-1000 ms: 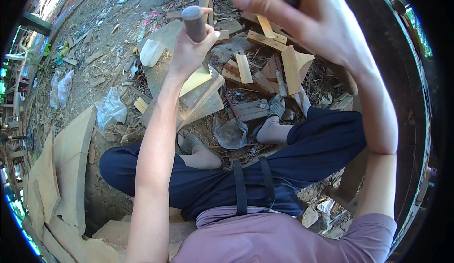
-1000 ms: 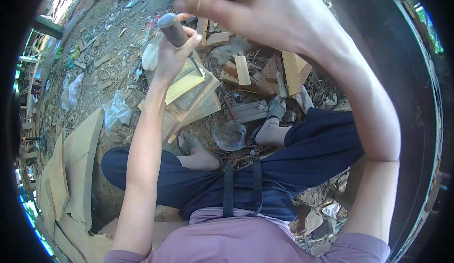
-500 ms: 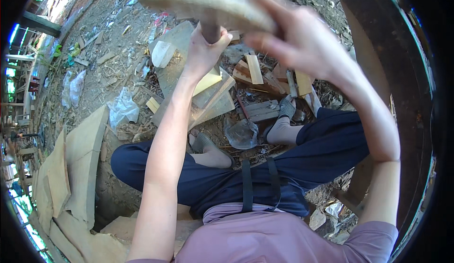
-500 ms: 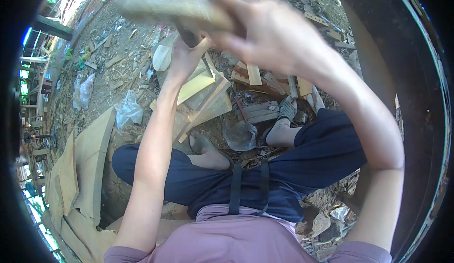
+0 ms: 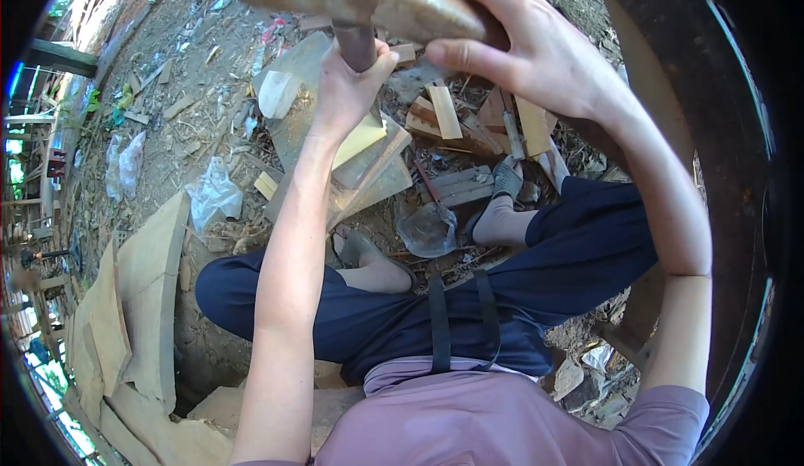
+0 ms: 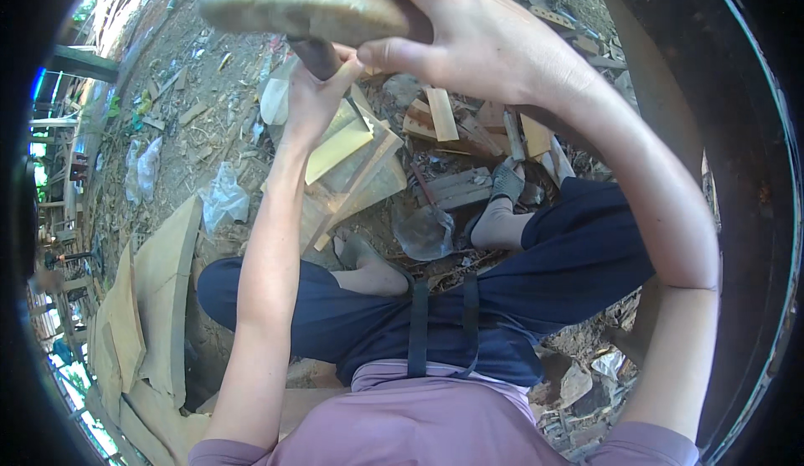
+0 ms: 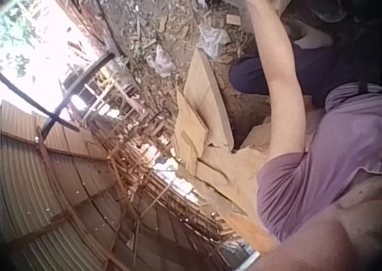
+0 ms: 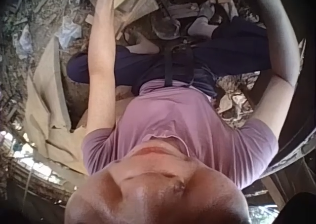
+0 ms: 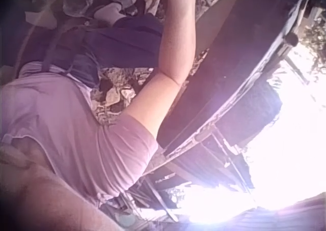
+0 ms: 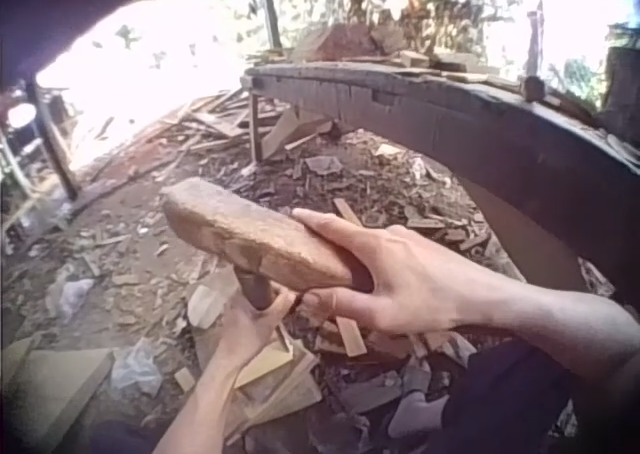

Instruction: The person carves and shapes a piece of wood using a chisel and mallet.

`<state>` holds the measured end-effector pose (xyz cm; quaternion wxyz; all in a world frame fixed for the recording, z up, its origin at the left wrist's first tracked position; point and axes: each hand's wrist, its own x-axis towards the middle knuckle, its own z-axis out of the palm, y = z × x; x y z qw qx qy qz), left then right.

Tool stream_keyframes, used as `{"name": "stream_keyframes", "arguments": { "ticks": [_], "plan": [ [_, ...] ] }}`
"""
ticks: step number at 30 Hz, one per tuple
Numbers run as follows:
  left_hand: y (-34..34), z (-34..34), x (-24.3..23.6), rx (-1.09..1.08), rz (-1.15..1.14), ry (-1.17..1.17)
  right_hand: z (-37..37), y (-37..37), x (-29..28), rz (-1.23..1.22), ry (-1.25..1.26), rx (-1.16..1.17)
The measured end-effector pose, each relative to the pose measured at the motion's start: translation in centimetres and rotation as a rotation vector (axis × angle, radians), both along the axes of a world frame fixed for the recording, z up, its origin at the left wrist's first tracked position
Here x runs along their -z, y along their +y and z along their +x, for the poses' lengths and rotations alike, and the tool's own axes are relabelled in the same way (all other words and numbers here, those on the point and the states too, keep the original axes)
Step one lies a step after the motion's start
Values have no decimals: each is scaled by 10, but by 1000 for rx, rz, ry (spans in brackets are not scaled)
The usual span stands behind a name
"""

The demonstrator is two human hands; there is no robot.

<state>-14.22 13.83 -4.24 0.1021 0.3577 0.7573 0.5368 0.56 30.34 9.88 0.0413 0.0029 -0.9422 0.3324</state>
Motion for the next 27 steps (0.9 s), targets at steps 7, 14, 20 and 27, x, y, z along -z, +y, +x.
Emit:
{"name": "stream_keyframes", "arguments": {
  "ticks": [7, 14, 20, 27],
  "plan": [
    [-25, 5, 14, 7, 332, -271, -24, 40, 185, -304, 67, 427],
    [-66, 8, 32, -140, 520, -498, -16, 63, 317, -93, -375, 786],
    [-76, -22, 48, -309, 854, -675, -6, 64, 342, 284, -189, 735],
    [-93, -33, 64, -587, 1039, -828, -33, -8, 284, -306, 200, 364]
  ]
}}
